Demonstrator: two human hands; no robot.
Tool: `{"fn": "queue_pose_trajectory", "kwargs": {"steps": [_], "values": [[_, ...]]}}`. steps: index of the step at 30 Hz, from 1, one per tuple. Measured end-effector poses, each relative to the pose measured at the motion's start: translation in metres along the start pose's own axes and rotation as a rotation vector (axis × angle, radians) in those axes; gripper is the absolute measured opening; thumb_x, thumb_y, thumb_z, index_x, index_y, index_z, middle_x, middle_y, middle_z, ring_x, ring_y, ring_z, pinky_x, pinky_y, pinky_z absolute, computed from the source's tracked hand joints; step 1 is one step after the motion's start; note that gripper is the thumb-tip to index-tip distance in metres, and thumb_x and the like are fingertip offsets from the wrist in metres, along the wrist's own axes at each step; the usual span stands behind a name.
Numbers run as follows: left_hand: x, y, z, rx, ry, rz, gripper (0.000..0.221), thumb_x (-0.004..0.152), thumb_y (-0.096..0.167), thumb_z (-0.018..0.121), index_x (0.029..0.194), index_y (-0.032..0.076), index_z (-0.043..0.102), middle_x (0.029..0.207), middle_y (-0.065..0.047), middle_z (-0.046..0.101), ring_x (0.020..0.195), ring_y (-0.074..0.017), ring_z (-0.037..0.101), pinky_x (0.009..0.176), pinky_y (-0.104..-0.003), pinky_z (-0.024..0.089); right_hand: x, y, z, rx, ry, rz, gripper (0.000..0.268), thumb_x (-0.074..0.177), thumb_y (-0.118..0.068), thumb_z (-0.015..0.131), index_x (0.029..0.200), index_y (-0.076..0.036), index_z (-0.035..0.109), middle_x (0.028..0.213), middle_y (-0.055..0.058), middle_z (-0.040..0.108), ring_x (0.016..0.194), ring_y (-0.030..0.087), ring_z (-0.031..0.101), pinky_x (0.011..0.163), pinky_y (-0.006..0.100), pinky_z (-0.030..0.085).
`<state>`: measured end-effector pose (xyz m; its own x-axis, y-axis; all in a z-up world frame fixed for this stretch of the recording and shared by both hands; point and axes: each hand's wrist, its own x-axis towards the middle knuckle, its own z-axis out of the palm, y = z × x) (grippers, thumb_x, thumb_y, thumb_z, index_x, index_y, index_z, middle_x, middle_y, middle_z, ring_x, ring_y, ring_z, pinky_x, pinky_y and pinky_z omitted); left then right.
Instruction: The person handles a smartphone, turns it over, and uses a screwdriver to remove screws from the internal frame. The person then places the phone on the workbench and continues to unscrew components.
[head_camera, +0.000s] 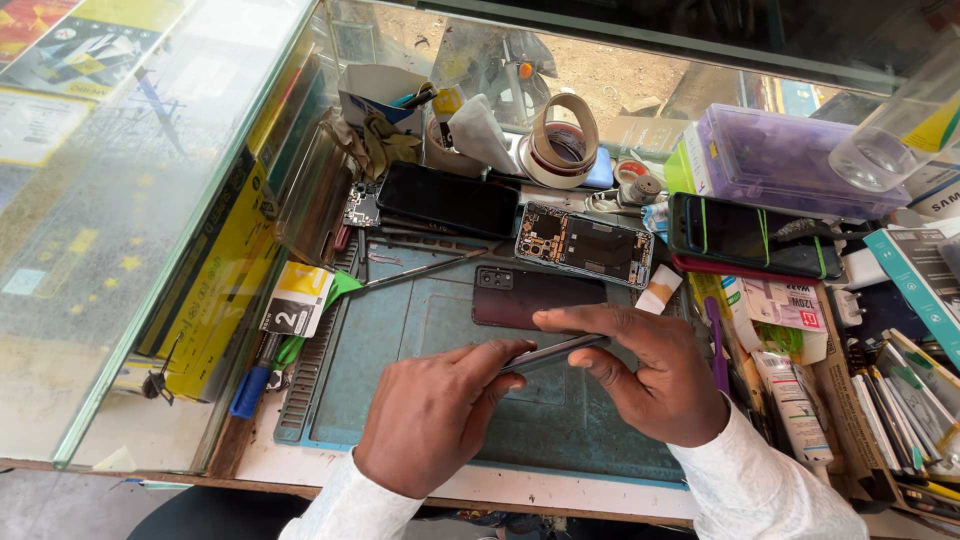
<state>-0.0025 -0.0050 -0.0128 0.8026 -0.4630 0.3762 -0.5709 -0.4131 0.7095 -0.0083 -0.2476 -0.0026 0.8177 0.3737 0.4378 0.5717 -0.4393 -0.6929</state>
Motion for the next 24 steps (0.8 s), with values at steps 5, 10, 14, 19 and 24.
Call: {"fn": "queue_pose_trajectory", "kwargs": {"steps": [5,10,14,19,24], "values": [[-0.002,0.001,0.001,0.073,-0.020,-0.009,0.025,0.091,0.020,0.071,0.115,0.014,0.071,0.087,-0.008,0.077,0.069,-0.0317,0.072,0.054,-0.043,0.051,-0.002,0.006,-0.003,0.062,-0.028,-0.022,0.024,0.096,-0.011,0.071,0.119,-0.010,0.072,0.117,0.008,0.081,0.110,0.023,0.081,0.096,0.034,0.064],[-0.001,0.000,-0.003,0.130,-0.084,-0.020,0.023,0.091,0.022,0.069,0.112,0.013,0.071,0.085,-0.008,0.076,0.068,-0.0323,0.072,0.053,-0.044,0.051,0.000,0.010,-0.009,0.005,-0.122,-0.034,0.027,0.091,-0.008,0.076,0.117,-0.009,0.073,0.112,0.009,0.082,0.106,0.023,0.081,0.098,0.035,0.060],[-0.001,0.000,-0.003,0.207,-0.179,-0.052,0.021,0.095,0.029,0.069,0.107,0.012,0.070,0.083,-0.009,0.075,0.070,-0.0322,0.072,0.056,-0.045,0.052,0.001,0.008,-0.002,-0.018,-0.189,0.008,0.031,0.085,-0.010,0.080,0.116,-0.009,0.076,0.107,0.009,0.082,0.097,0.021,0.083,0.081,0.030,0.064],[-0.002,-0.010,-0.015,0.060,-0.107,0.003,0.028,0.088,0.028,0.073,0.110,0.011,0.076,0.087,-0.010,0.078,0.070,-0.0320,0.073,0.058,-0.042,0.055,0.002,0.007,-0.006,-0.074,-0.258,0.065,0.027,0.086,-0.012,0.080,0.112,-0.010,0.078,0.096,0.008,0.083,0.083,0.019,0.084,0.069,0.029,0.064],[-0.001,-0.015,-0.013,-0.072,-0.096,-0.006,0.022,0.087,0.021,0.075,0.106,0.009,0.078,0.091,-0.010,0.079,0.071,-0.0301,0.075,0.059,-0.038,0.056,0.002,0.008,-0.007,-0.106,-0.313,0.151,0.031,0.085,-0.016,0.079,0.115,-0.011,0.078,0.087,0.009,0.083,0.071,0.020,0.083,0.058,0.032,0.062]]}}
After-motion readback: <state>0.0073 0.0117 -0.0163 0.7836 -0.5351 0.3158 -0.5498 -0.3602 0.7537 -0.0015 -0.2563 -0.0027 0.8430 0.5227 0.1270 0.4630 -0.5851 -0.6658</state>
